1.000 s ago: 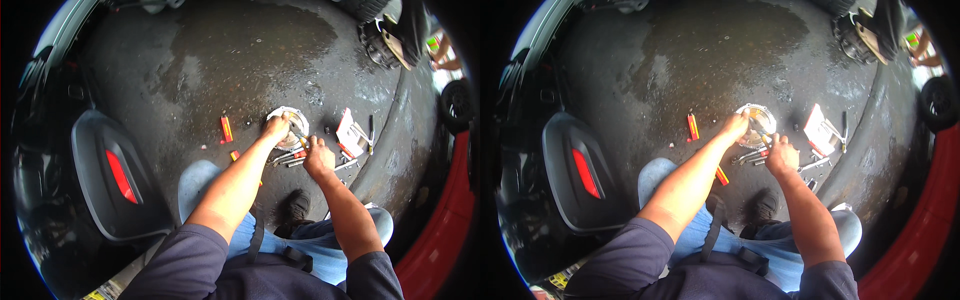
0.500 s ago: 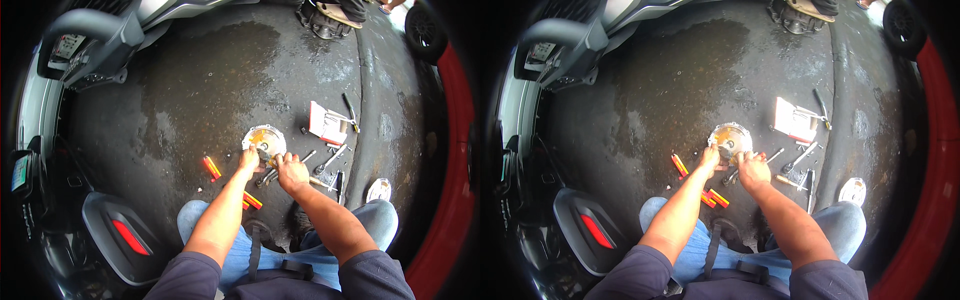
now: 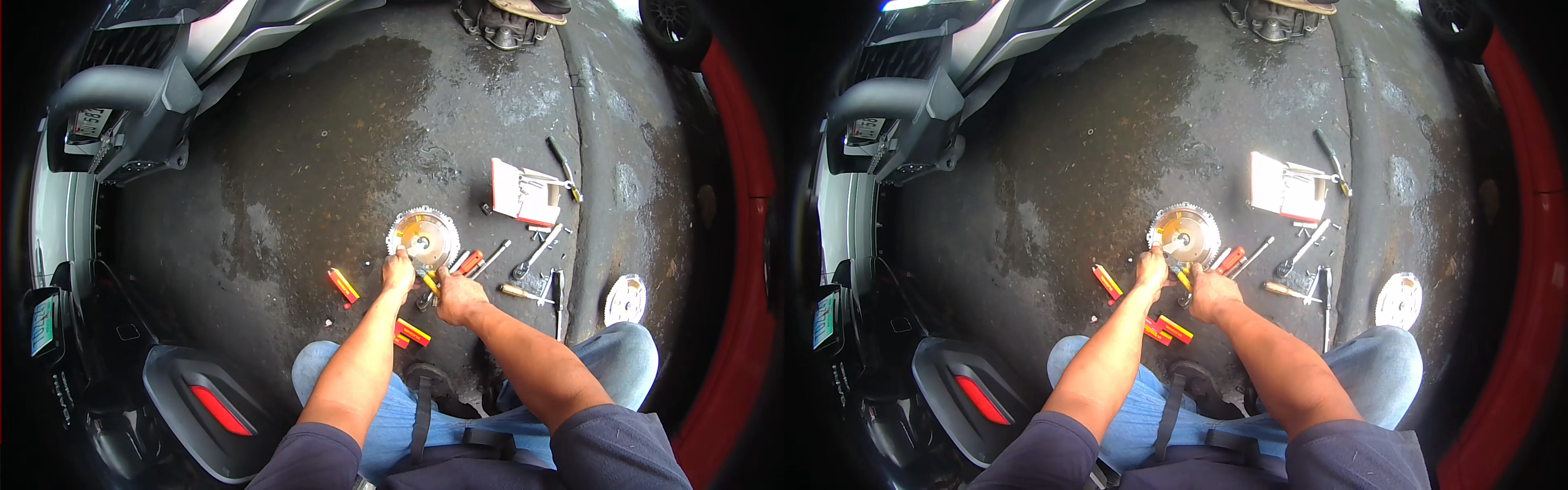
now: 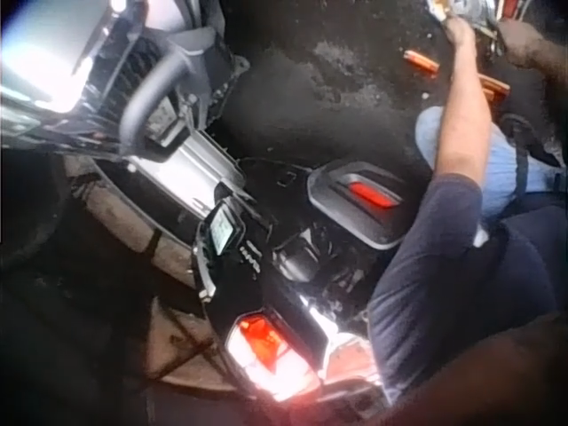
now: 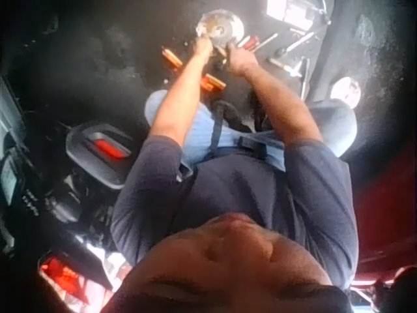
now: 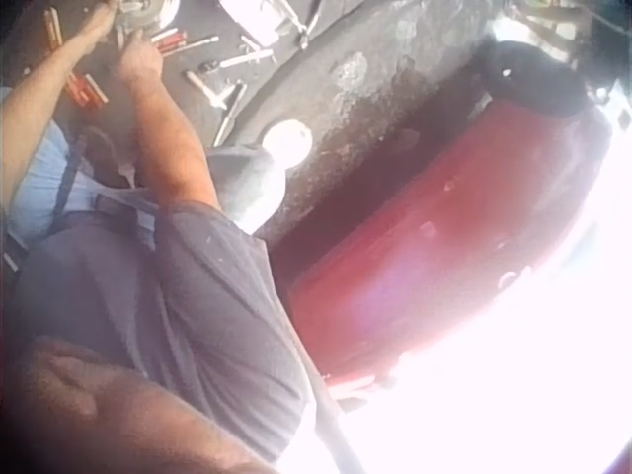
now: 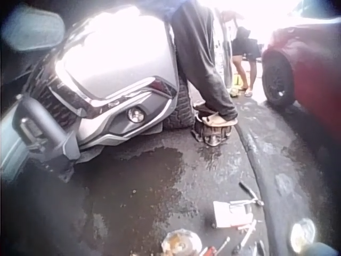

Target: Inspecting and cleaning components of a clutch assembly, including the pressure plate and friction disc.

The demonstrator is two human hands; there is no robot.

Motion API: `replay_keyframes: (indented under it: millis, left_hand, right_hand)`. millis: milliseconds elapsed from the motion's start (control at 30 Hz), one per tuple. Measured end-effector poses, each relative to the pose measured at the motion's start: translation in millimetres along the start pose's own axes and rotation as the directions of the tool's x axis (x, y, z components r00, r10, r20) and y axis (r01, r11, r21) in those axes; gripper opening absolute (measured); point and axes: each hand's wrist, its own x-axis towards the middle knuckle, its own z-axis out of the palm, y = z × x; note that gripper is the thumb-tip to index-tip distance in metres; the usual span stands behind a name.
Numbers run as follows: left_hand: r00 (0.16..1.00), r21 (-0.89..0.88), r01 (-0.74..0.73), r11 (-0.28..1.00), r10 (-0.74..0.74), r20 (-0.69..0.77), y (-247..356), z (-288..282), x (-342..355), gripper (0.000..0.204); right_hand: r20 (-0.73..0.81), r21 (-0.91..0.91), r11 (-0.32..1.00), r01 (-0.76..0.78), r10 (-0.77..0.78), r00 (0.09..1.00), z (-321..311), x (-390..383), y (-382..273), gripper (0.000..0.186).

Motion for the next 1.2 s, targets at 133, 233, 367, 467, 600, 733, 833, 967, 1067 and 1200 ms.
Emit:
replay_keyframes:
  millis: [133,233,367,467,600,733,833,967,1067,1200]
  left_hand:
    - [0.999,-0.064,0.038,0.997,-0.039,-0.015,-3,-3,3,0.057]
    - [0.999,-0.089,0.054,0.995,-0.054,0.005,-4,-5,6,0.054]
    - [0.998,-0.091,0.062,0.994,-0.059,0.028,-5,-4,8,0.053]
    - [0.998,-0.11,0.063,0.992,-0.063,0.0,-5,-10,10,0.054]
    - [0.984,-0.115,0.156,0.981,-0.143,0.11,-2,-9,11,0.051]
    - [0.98,-0.217,0.166,0.962,-0.136,0.144,-11,-9,17,0.056]
    - [0.972,-0.241,0.187,0.952,-0.143,0.189,-16,-9,25,0.056]
    - [0.981,-0.217,0.161,0.963,-0.131,0.143,-9,1,20,0.055]
    - [0.984,-0.219,0.148,0.964,-0.123,0.126,-9,-5,20,0.054]
    - [0.977,-0.281,0.158,0.947,-0.109,0.182,-11,-7,18,0.053]
  right_hand:
    - [0.127,0.026,1.0,-0.006,0.002,0.992,-4,3,-1,0.054]
    - [0.034,0.136,0.985,0.104,-0.11,0.993,12,16,13,0.042]
    - [0.085,0.24,0.966,0.097,-0.12,0.989,14,24,18,0.042]
    - [0.202,0.323,0.946,0.04,-0.111,0.973,0,23,10,0.043]
    - [0.267,0.404,0.915,0.004,-0.122,0.956,-6,22,13,0.045]
    - [0.321,0.388,0.921,-0.017,-0.118,0.94,-6,28,15,0.045]
    - [0.311,0.428,0.903,-0.036,-0.109,0.944,3,31,17,0.045]
    - [0.283,0.524,0.852,-0.01,-0.163,0.945,23,47,41,0.049]
    - [0.416,0.653,0.735,-0.18,-0.15,0.897,13,41,31,0.047]
    - [0.534,0.721,0.613,-0.324,-0.193,0.823,9,41,32,0.062]
